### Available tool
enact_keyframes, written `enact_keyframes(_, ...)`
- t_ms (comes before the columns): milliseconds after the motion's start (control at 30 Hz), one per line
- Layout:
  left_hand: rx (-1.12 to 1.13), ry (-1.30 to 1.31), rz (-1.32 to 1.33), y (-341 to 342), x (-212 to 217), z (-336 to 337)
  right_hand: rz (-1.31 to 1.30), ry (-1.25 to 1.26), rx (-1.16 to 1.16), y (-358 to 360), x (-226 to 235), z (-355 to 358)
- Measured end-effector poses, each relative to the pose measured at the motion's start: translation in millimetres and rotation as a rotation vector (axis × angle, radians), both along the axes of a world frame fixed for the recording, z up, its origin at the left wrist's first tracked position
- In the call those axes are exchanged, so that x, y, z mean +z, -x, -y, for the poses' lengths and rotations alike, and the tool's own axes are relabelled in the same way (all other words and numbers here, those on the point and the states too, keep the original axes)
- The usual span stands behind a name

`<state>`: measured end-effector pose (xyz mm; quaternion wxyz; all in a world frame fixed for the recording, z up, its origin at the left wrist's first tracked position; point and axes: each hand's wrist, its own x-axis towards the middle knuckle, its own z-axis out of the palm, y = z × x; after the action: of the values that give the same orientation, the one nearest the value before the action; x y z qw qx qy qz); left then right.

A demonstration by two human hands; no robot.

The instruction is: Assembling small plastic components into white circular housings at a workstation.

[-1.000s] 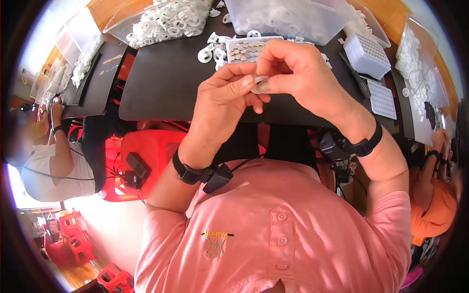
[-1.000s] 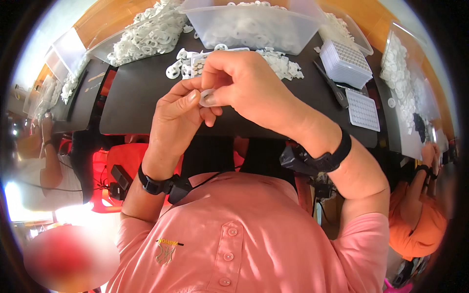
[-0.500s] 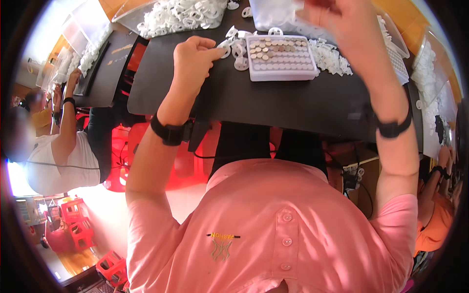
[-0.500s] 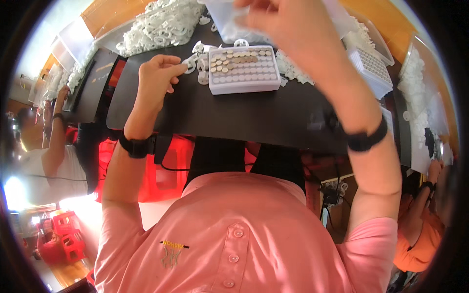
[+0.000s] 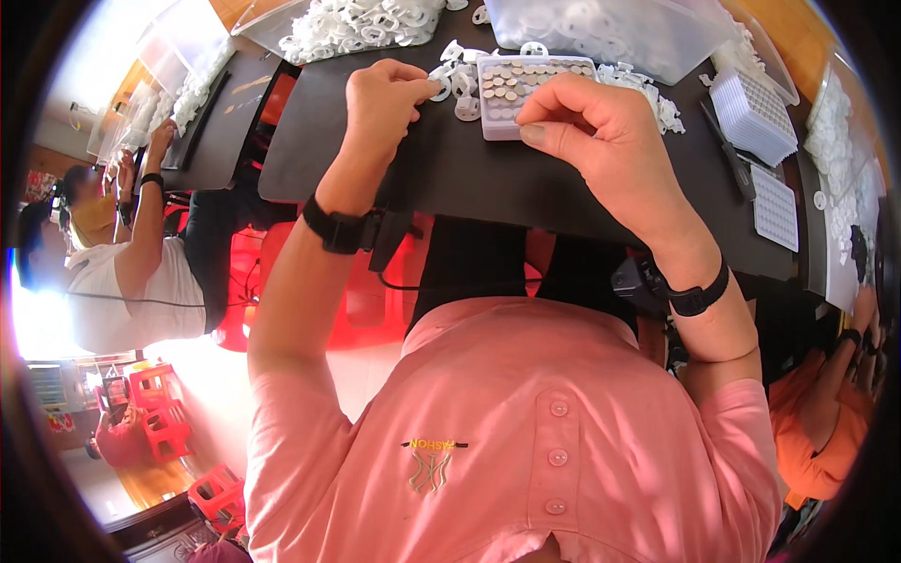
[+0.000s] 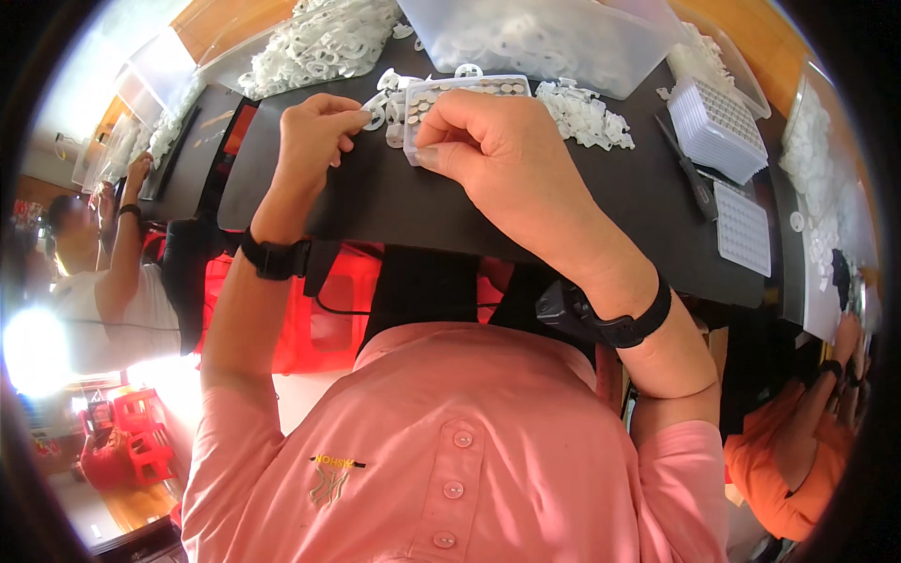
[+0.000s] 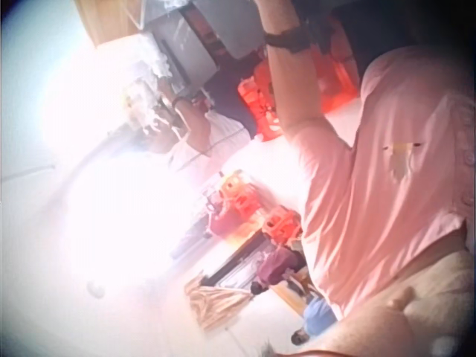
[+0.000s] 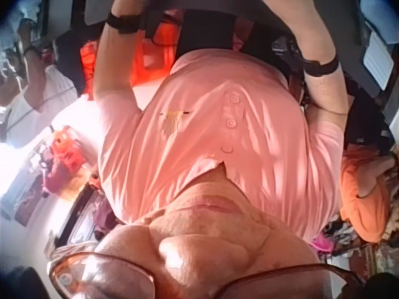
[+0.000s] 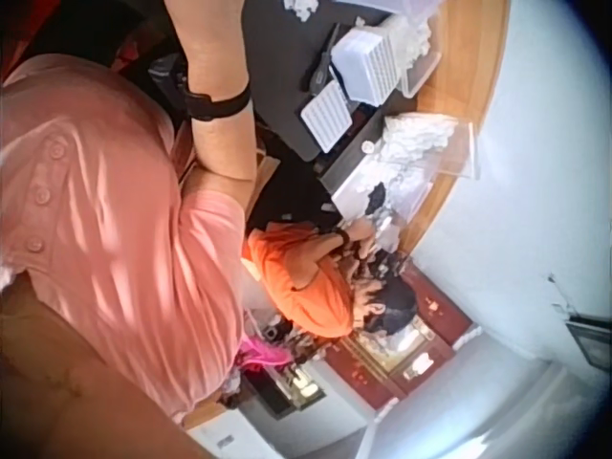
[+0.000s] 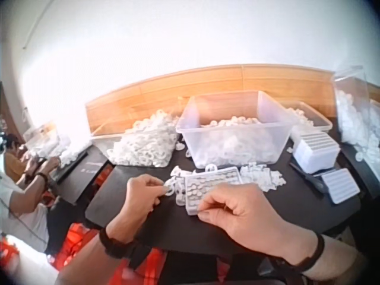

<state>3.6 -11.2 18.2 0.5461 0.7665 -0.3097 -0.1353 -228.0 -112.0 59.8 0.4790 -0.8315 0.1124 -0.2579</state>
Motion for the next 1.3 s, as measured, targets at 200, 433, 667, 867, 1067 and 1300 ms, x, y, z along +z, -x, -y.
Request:
enact_keyframes(200, -0.092, -0.018, -0.082, 2.1, 2.9, -9.2, -0.019, 0.042, -0.025, 10.1, -0.9, -1.4)
enact_keyframes(433, -0.526, 0.303, -0.502, 60.9, 27.1, -30.9, 0.106, 0.113, 0.018, -4.5, -4.9, 0.3)
enact_keyframes(667, -0.624, 0.403, -0.828, 76.0, 7.7, -27.9, 0.014, -0.263, 0.055, 6.3, -6.3, 4.9)
enact_keyframes(867, -0.696, 0.508, -0.764, 95.3, 2.2, -23.9, 0.049, -0.363, -0.001, 20.7, -13.4, 4.7)
enact_keyframes(1067, -0.648, 0.586, -0.614, 112.9, -12.4, -20.1, 0.068, -0.861, -0.064, 34.5, -14.1, -7.7)
enact_keyframes(1300, -0.706, 0.62, -0.683, 116.7, -15.2, -17.5, -0.04, -0.666, -0.088, 41.1, -18.2, -7.9)
